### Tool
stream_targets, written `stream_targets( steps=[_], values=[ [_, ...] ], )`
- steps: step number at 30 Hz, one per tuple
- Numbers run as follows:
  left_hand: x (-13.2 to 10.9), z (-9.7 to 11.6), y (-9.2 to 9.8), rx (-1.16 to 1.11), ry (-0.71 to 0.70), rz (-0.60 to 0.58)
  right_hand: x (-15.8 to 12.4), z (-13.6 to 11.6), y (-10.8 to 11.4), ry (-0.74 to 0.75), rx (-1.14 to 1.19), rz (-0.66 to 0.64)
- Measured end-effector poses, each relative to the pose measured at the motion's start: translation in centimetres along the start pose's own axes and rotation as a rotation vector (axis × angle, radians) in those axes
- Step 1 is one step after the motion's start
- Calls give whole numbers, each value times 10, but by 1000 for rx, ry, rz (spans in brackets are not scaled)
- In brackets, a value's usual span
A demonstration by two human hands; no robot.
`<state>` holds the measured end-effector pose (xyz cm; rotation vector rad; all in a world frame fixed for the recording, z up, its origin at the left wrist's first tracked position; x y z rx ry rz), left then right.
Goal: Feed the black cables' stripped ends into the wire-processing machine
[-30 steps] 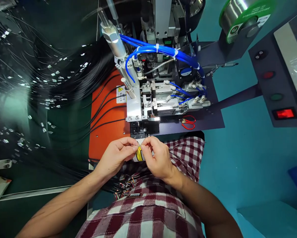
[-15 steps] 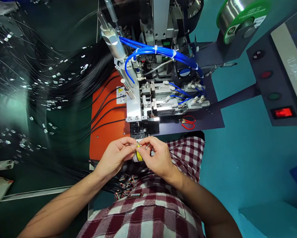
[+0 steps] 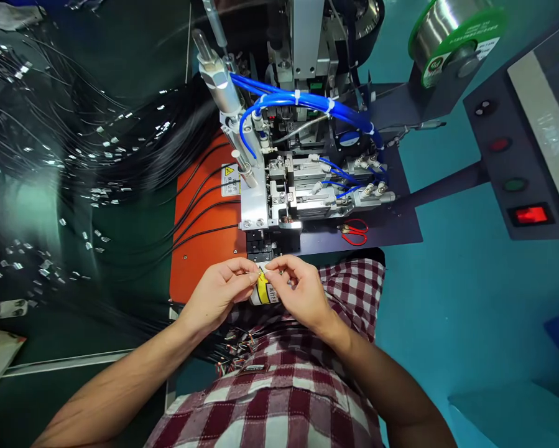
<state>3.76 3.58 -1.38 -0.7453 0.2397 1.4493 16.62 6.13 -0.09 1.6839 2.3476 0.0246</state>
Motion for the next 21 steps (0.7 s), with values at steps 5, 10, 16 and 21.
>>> stream_targets(
  steps=[5, 10, 16, 21],
  values=[
    [1, 3, -1, 5, -9, -13, -2, -18, 6, 142, -150, 70],
    [-5, 9, -2, 229, -108, 21, -6, -36, -1, 334, -418, 23],
    [-37, 43, -19, 779, -880, 29, -1, -16, -1, 69, 0, -59],
    [-4, 22, -9, 393, -349, -57, -3, -8, -1, 44, 38, -80]
  ],
)
Point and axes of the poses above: each hand's wrist, its own x-axis towards the middle knuckle, its own y-axis out of the back of the hand, z = x × y, the point moved 8 cm from there along x, towards the middle knuckle, and after that the axes turned 1 degree about -x, right-handed, at the moved point
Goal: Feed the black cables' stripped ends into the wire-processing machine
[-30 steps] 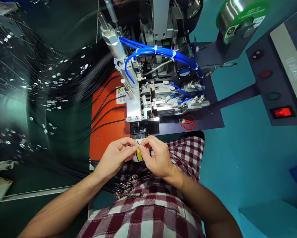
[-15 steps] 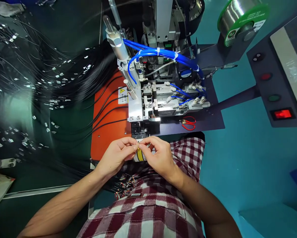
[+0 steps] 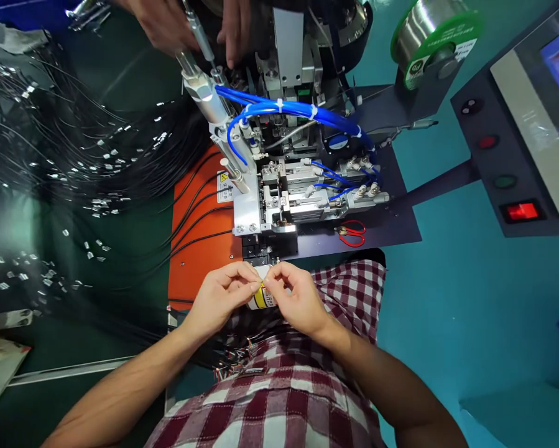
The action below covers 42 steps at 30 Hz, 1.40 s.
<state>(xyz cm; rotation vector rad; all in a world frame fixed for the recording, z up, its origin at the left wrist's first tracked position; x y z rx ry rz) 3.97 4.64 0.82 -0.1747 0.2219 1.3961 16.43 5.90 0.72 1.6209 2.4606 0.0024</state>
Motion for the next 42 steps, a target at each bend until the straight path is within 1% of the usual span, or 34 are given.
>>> stream_targets(
  steps=[1, 2, 3, 4, 6, 7, 8, 11, 13, 16, 20, 22, 24, 31, 37, 42],
  values=[
    [2, -6, -1, -70, 98, -20, 0, -3, 3, 55, -91, 44],
    [3, -9, -1, -95, 142, -27, 0, -5, 5, 93, -161, 78],
    [5, -7, 1, -70, 124, -25, 1, -4, 6, 101, -189, 90],
    [6, -2, 3, 2, 52, -22, 3, 0, 5, 76, -169, 79],
    [7, 14, 6, 219, -156, -13, 9, 12, 5, -21, -45, 46],
    [8, 19, 7, 321, -237, -6, 13, 18, 5, -62, 12, 39],
    [9, 23, 8, 403, -279, 3, 17, 22, 7, -86, 43, 39],
    [17, 25, 17, 572, -301, 68, 30, 29, 16, -92, 7, 68],
    [22, 28, 19, 667, -361, 71, 37, 32, 20, -92, -32, 79],
    [24, 27, 17, 756, -472, 15, 44, 37, 22, -106, -42, 85],
    [23, 20, 14, 889, -549, -42, 48, 42, 21, -124, -23, 80],
    [22, 18, 13, 944, -555, -40, 48, 43, 21, -126, -28, 80],
    [22, 17, 13, 963, -532, -36, 49, 44, 22, -129, -48, 82],
    [23, 14, 15, 941, -457, -17, 47, 47, 23, -142, -104, 85],
    [23, 18, 14, 904, -502, 3, 47, 46, 22, -143, -97, 91],
    [23, 17, 15, 885, -501, 7, 47, 46, 22, -150, -112, 95]
  ],
)
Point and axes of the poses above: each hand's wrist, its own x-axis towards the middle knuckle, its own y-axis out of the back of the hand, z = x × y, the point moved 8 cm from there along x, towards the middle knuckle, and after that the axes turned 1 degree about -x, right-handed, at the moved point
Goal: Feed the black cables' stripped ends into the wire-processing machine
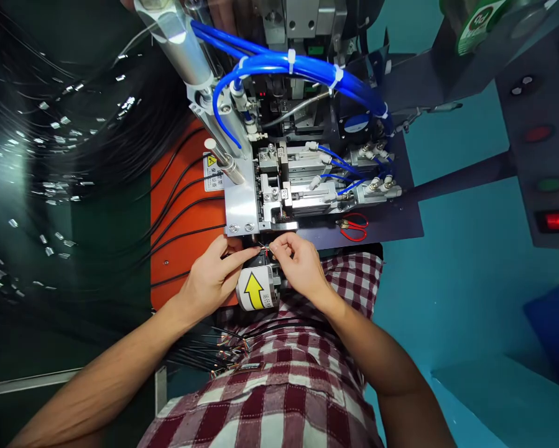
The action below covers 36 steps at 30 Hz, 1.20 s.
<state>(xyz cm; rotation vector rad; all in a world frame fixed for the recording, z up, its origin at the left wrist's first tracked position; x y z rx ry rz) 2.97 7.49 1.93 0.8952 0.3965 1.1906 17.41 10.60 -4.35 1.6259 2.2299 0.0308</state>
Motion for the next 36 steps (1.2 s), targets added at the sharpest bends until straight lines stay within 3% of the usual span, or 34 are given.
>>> stream_targets(
  steps=[15, 21, 32, 36],
  values=[
    [-3, 0, -6, 86, -1, -3, -3, -3, 0, 21, -87, 74],
    [-2, 3, -4, 55, -20, 28, 0, 11, -8, -105, 140, 8],
    [-1, 3, 1, 197, -12, 13, 3, 10, -9, -80, 157, -36],
    [-1, 2, 0, 193, -17, 5, 6, 12, -10, -136, 215, -77]
  ],
)
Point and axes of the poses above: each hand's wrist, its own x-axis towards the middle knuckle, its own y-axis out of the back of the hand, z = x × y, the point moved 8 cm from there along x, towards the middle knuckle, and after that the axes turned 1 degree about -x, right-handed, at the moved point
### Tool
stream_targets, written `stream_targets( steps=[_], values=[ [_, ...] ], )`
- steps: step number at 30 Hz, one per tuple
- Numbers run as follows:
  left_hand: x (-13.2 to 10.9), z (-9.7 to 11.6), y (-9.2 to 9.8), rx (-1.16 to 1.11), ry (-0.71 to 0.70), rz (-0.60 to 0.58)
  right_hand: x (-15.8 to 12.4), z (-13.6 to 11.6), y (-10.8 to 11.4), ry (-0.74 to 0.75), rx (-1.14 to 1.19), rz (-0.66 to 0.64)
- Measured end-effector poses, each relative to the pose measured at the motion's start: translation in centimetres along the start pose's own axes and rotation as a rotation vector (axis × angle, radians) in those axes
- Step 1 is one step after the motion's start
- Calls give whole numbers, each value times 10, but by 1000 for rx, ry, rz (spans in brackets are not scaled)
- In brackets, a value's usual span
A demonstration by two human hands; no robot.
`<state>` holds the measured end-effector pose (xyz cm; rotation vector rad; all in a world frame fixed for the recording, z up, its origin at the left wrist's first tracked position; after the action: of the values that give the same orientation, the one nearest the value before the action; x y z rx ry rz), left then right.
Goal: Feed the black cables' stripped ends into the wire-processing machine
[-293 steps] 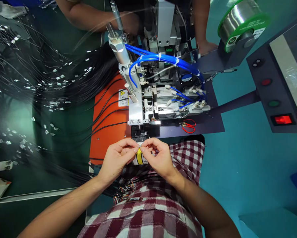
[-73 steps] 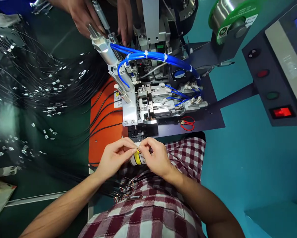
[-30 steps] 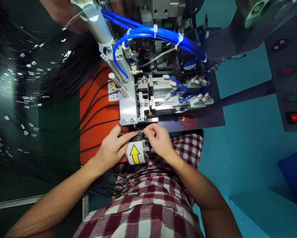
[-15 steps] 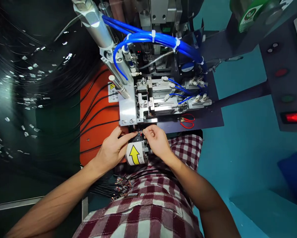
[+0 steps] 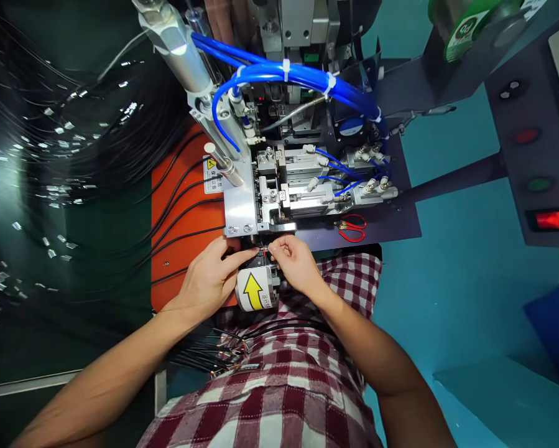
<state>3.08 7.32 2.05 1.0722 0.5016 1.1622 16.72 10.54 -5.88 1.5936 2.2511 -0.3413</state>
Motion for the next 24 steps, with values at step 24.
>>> stream_targets(
  steps=[24],
  values=[
    [-1, -2, -5, 58, 4, -16, -26, -45, 4, 473, -580, 320]
  ],
)
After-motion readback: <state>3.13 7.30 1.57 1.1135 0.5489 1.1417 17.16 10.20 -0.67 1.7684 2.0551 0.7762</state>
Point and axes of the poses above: each hand's wrist, its own x-axis towards the middle knuckle, its own y-axis out of the back of the hand, z = x × y, the point moved 8 cm from there along x, towards the middle knuckle, and after that the axes turned 1 degree about -x, right-handed, at the moved point
